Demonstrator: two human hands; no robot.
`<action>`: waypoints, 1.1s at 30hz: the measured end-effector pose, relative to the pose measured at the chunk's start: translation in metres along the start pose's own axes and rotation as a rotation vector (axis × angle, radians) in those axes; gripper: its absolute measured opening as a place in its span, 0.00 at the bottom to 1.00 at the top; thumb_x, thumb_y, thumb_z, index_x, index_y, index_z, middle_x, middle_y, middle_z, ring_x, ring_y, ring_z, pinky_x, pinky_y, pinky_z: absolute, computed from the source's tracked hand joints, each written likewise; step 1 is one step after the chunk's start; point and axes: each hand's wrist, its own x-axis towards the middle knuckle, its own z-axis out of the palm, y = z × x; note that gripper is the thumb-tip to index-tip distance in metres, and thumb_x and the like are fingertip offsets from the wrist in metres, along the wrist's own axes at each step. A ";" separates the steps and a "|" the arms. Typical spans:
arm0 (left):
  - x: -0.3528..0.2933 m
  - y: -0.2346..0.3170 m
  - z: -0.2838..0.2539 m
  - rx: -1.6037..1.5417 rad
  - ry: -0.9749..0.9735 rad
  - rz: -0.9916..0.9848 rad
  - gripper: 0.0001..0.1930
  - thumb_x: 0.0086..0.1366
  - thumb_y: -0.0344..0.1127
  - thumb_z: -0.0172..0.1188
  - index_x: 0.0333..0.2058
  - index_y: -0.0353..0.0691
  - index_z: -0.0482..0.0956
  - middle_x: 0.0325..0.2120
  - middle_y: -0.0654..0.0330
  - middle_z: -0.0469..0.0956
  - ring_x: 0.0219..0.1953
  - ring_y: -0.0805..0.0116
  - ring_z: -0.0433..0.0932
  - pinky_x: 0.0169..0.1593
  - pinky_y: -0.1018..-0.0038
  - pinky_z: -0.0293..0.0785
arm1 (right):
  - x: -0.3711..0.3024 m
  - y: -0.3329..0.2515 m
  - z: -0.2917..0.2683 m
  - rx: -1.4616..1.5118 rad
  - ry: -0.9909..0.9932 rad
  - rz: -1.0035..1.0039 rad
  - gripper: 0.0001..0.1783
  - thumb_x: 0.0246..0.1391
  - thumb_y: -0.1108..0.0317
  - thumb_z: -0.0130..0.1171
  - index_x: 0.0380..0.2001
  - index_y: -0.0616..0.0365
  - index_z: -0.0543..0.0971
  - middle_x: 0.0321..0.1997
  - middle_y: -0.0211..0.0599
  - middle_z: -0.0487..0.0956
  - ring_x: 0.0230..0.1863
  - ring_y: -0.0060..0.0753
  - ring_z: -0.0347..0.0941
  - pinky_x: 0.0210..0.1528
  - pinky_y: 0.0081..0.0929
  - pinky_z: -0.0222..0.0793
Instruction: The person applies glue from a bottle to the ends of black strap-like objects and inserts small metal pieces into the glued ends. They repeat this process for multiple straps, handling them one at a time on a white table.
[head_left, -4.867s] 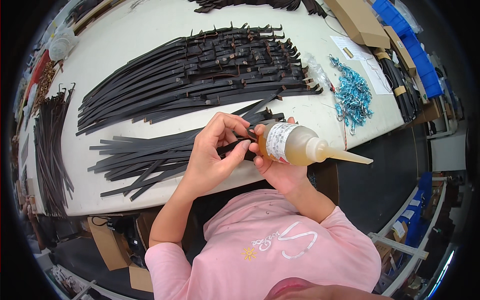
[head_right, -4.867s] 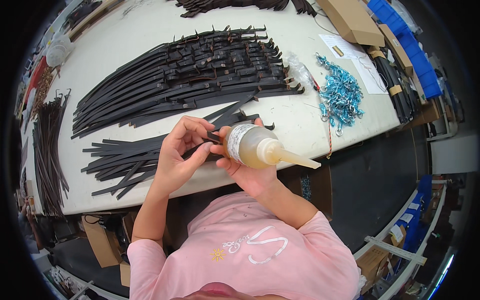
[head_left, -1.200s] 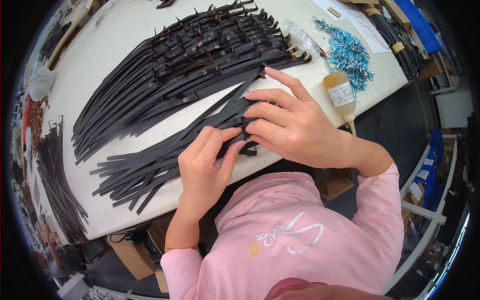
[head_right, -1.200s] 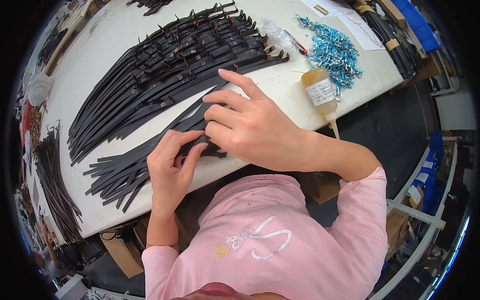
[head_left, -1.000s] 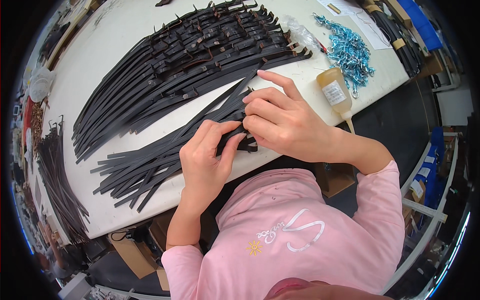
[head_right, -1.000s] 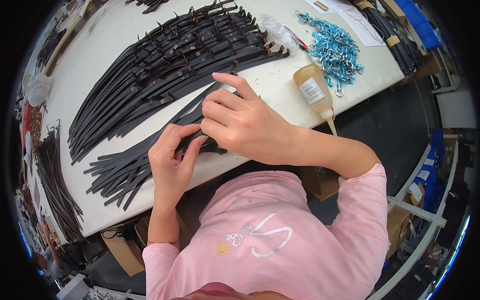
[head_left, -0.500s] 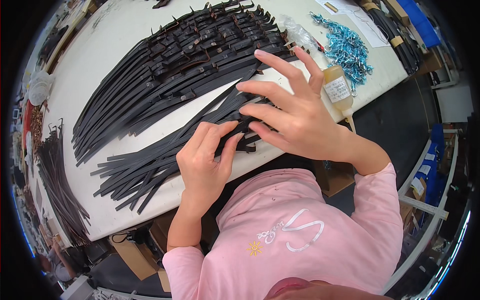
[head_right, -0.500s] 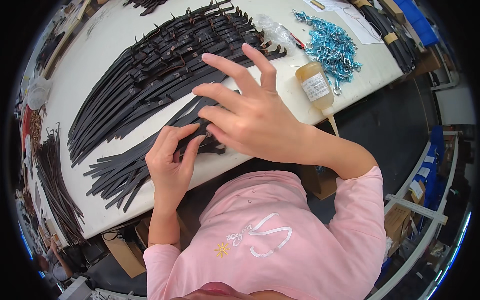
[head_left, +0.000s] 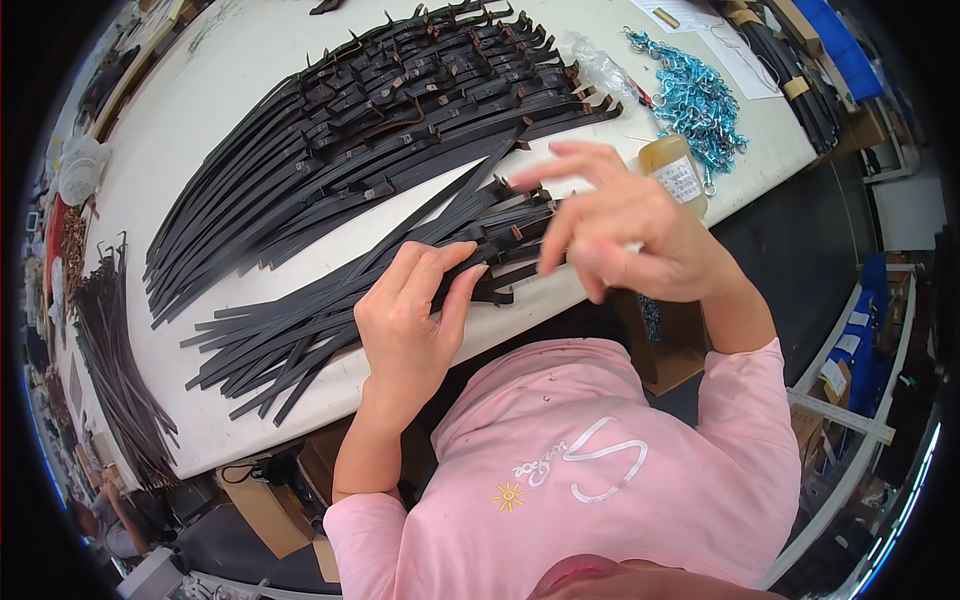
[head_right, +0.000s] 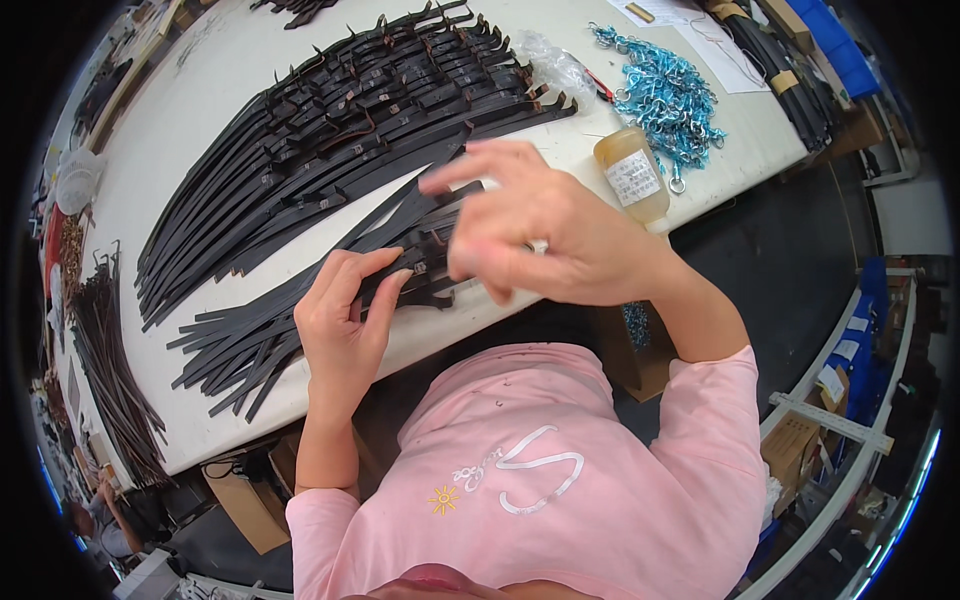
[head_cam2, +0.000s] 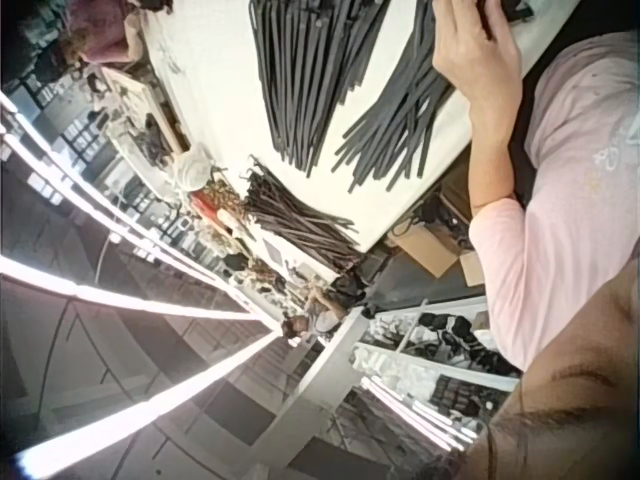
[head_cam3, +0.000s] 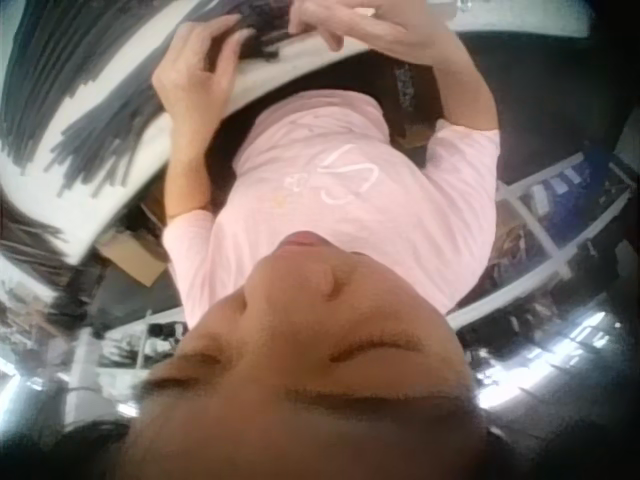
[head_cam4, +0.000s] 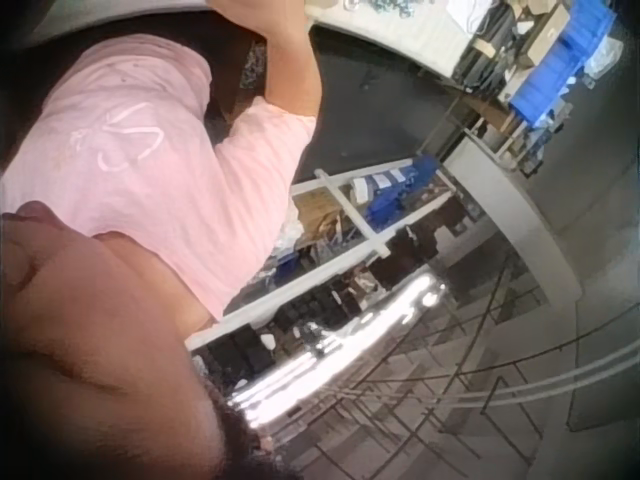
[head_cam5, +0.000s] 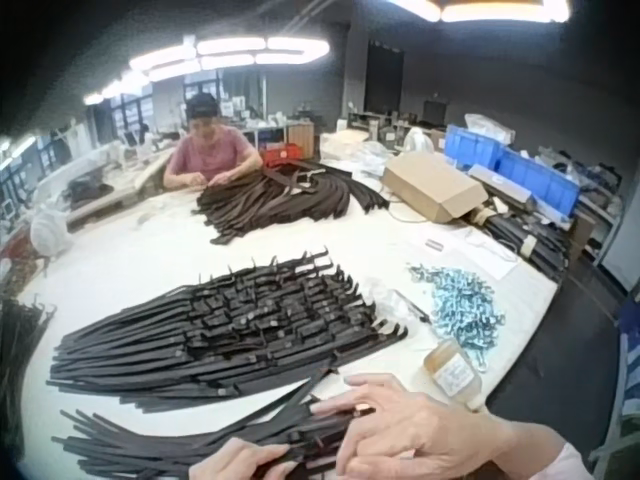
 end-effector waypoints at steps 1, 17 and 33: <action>0.000 -0.001 0.000 -0.011 0.010 0.006 0.09 0.58 0.26 0.71 0.38 0.38 0.84 0.26 0.61 0.77 0.22 0.67 0.71 0.26 0.72 0.66 | -0.004 -0.002 0.002 -0.038 -0.002 -0.014 0.05 0.51 0.73 0.64 0.23 0.51 0.80 0.33 0.25 0.82 0.65 0.40 0.70 0.72 0.53 0.51; -0.003 0.001 0.003 0.030 -0.001 0.055 0.10 0.56 0.27 0.71 0.38 0.39 0.83 0.27 0.60 0.76 0.24 0.62 0.76 0.27 0.70 0.71 | 0.011 0.009 0.051 -0.433 0.151 -0.029 0.06 0.44 0.72 0.67 0.23 0.49 0.78 0.34 0.20 0.78 0.68 0.38 0.67 0.74 0.62 0.42; -0.002 0.002 0.005 0.061 -0.014 0.064 0.10 0.57 0.27 0.70 0.38 0.40 0.83 0.27 0.61 0.77 0.24 0.62 0.76 0.27 0.70 0.71 | 0.009 0.000 0.047 -0.684 0.058 -0.159 0.09 0.41 0.68 0.73 0.25 0.51 0.81 0.40 0.21 0.81 0.69 0.40 0.67 0.74 0.64 0.38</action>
